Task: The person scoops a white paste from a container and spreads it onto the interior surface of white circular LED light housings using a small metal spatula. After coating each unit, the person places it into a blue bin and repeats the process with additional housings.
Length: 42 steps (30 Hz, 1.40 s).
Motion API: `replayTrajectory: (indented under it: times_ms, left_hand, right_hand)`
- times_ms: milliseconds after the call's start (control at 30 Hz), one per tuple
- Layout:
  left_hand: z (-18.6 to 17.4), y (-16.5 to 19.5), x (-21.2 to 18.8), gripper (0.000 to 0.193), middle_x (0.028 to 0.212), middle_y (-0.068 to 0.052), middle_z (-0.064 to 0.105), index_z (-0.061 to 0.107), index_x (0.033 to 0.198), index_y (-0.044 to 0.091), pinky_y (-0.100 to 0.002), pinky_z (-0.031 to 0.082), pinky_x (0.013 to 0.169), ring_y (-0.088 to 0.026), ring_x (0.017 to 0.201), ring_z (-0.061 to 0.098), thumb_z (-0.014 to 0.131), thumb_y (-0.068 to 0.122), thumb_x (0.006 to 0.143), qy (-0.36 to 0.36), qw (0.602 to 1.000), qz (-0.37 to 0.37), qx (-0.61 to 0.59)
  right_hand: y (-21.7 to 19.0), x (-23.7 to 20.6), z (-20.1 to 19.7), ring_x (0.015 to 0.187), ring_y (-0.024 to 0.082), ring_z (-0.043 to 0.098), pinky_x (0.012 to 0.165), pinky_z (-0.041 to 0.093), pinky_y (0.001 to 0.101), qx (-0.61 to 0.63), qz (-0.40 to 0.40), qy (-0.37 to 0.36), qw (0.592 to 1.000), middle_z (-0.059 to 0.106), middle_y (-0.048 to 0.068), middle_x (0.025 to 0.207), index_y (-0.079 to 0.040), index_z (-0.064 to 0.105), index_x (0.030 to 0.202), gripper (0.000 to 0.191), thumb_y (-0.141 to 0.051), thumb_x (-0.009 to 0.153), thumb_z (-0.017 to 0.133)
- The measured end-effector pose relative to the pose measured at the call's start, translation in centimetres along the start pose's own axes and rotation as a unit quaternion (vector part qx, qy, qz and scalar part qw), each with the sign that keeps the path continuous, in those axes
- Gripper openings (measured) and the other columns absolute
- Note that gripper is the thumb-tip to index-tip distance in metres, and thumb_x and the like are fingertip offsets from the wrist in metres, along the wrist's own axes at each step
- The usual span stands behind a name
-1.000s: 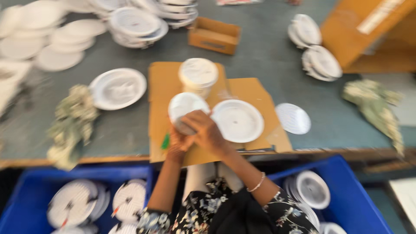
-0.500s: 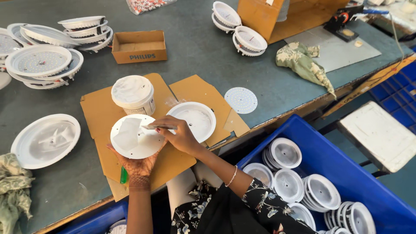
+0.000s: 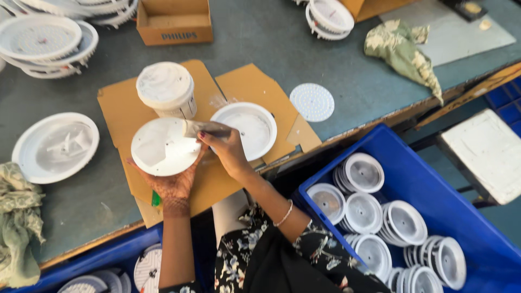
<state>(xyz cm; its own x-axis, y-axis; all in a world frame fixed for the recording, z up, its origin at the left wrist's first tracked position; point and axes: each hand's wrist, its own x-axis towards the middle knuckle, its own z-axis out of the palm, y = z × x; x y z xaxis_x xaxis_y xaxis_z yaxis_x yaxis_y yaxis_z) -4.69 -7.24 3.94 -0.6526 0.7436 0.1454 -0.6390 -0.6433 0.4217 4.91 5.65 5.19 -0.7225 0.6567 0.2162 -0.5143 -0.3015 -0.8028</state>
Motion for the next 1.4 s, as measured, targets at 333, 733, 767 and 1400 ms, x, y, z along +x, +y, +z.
replayTrajectory:
  times_ms: [333, 733, 767, 1400]
  left_hand:
    - [0.0, -0.2, -0.3, 0.108, 0.163, -0.012, 0.039, 0.035, 0.160, 0.019, -0.073, 0.040, 0.112, -0.039, 0.149, 0.041, 0.058, 0.086, 0.078, 0.000, 1.000, -0.001, 0.008]
    - [0.1, -0.2, -0.3, 0.108, 0.166, -0.014, 0.039, 0.035, 0.164, 0.017, -0.067, 0.038, 0.121, -0.038, 0.154, 0.039, 0.057, 0.085, 0.083, -0.013, 0.999, -0.001, -0.038]
    - [-0.1, -0.3, -0.3, 0.107, 0.165, -0.013, 0.040, 0.035, 0.162, 0.017, -0.066, 0.039, 0.121, -0.037, 0.153, 0.039, 0.057, 0.085, 0.082, -0.005, 1.000, -0.001, -0.030]
    - [-0.2, -0.2, 0.0, 0.108, 0.163, -0.011, 0.039, 0.034, 0.159, 0.016, -0.066, 0.035, 0.120, -0.036, 0.149, 0.039, 0.065, 0.080, 0.078, -0.026, 0.999, -0.033, -0.025]
  right_hand:
    - [-0.7, -1.6, 0.3, 0.087, 0.018, 0.066, 0.087, 0.053, 0.0341, 0.142, -0.011, 0.034, 0.989, 0.072, 0.010, 0.096, 0.005, 0.071, 0.103, 0.013, 0.001, 0.091, 0.073]
    - [-1.6, -2.5, 0.4, 0.086, 0.019, 0.064, 0.083, 0.051, 0.0344, 0.129, 0.015, 0.032, 0.991, 0.072, 0.011, 0.096, 0.004, 0.072, 0.103, 0.013, -0.002, 0.091, 0.074]
    - [-1.5, -2.6, 0.3, 0.086, 0.019, 0.064, 0.083, 0.051, 0.0342, 0.132, 0.011, 0.028, 0.991, 0.072, 0.011, 0.096, 0.004, 0.072, 0.103, 0.013, -0.003, 0.092, 0.075]
    - [-4.9, -2.1, -0.4, 0.074, 0.012, 0.068, 0.074, 0.057, 0.0269, -0.176, 0.019, 0.037, 0.984, 0.075, 0.009, 0.095, 0.008, 0.070, 0.114, 0.030, -0.014, 0.094, 0.071]
